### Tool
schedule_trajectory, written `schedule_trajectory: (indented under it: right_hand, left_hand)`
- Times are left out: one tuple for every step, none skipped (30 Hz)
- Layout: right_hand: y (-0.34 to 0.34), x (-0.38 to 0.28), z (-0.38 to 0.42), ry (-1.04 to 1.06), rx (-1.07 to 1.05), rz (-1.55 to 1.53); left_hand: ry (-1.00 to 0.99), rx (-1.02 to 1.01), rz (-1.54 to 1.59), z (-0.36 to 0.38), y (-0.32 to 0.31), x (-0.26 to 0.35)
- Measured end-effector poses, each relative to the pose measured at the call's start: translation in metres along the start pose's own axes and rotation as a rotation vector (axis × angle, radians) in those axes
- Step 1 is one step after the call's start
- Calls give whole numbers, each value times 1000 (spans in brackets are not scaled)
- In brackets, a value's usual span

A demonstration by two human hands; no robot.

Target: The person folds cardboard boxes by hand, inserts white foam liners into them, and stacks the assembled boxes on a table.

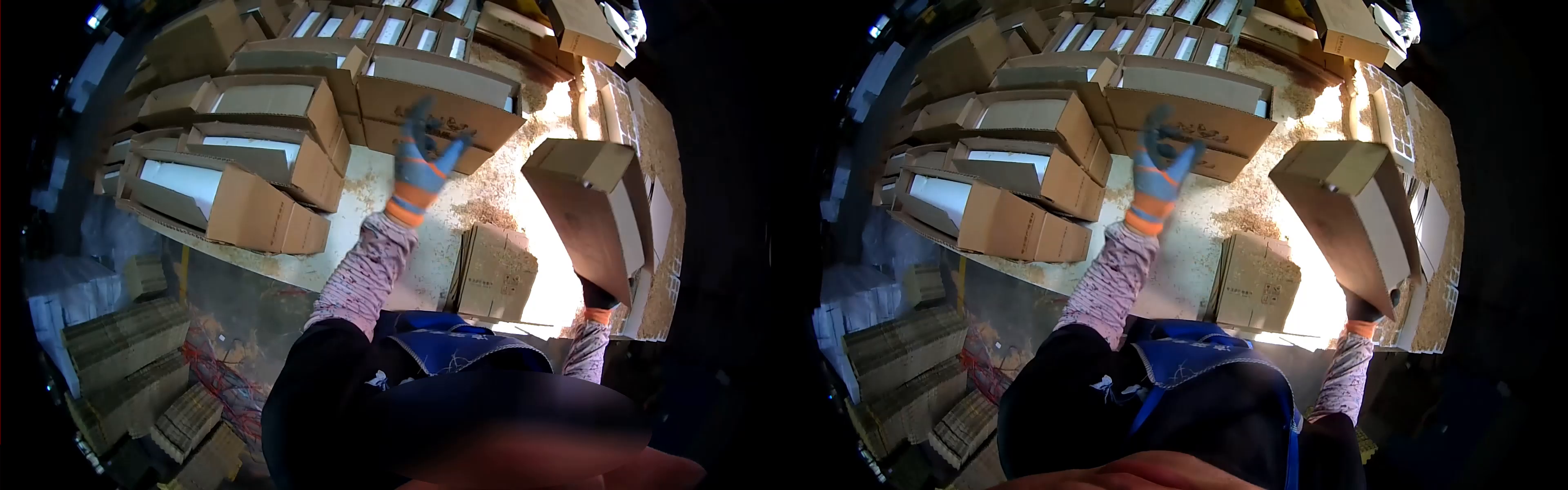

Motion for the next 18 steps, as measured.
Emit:
schedule_trajectory:
  right_hand:
    - [15, -7, -25, -14, 160, -310]
    - [41, -15, -46, -28, 279, -564]
    - [45, -15, -65, -45, 366, -709]
    - [29, -12, -96, 8, 291, -550]
    - [-7, 8, -117, -28, 298, -1228]
    - [33, -21, -135, 102, 351, -498]
    - [42, -33, -154, 118, 364, -632]
    - [55, -50, -170, 145, 395, -410]
    - [63, -66, -185, 170, 423, -188]
    - [62, -77, -198, 172, 429, -187]
    - [56, -90, -211, 215, 401, -252]
    - [49, -104, -222, 258, 372, -318]
    - [42, -117, -233, 303, 343, -384]
    - [37, -130, -245, 351, 314, -448]
    - [35, -142, -258, 400, 285, -513]
    - [35, -150, -269, 405, 289, -514]
    - [35, -155, -280, 423, 268, -677]
    - [34, -159, -287, 438, 240, -839]
  left_hand:
    - [-177, 167, -178, -30, 39, 5]
    - [-182, 270, -362, -51, 66, 13]
    - [-161, 243, -542, -73, 86, 6]
    - [-141, 217, -722, -90, 97, -4]
    - [-146, 217, -718, -98, 100, -12]
    - [-25, 168, -919, -106, 101, -30]
    - [102, 117, -1118, -111, 104, -44]
    - [115, 46, -1016, -108, 100, -36]
    - [112, 50, -1014, -110, 104, -38]
    - [63, 43, -914, -111, 107, -41]
    - [16, 35, -814, -110, 109, -46]
    - [15, 37, -813, -110, 111, -62]
    - [-32, 33, -448, -109, 111, -77]
    - [-80, 31, -81, -110, 113, -88]
    - [-85, 38, -80, -112, 114, -94]
    - [-96, 69, -88, -114, 115, -100]
    - [-106, 99, -96, -115, 115, -102]
    - [-67, 8, -95, -113, 102, -93]
Point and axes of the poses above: each hand's wrist, its own z-axis away from the middle knuckle, its own y-axis out of the back of the hand, x = y × z, the point moved 8 cm from there along -z, towards the middle knuckle, and after that the axes turned 5 degrees about y, right-handed, at the moved point
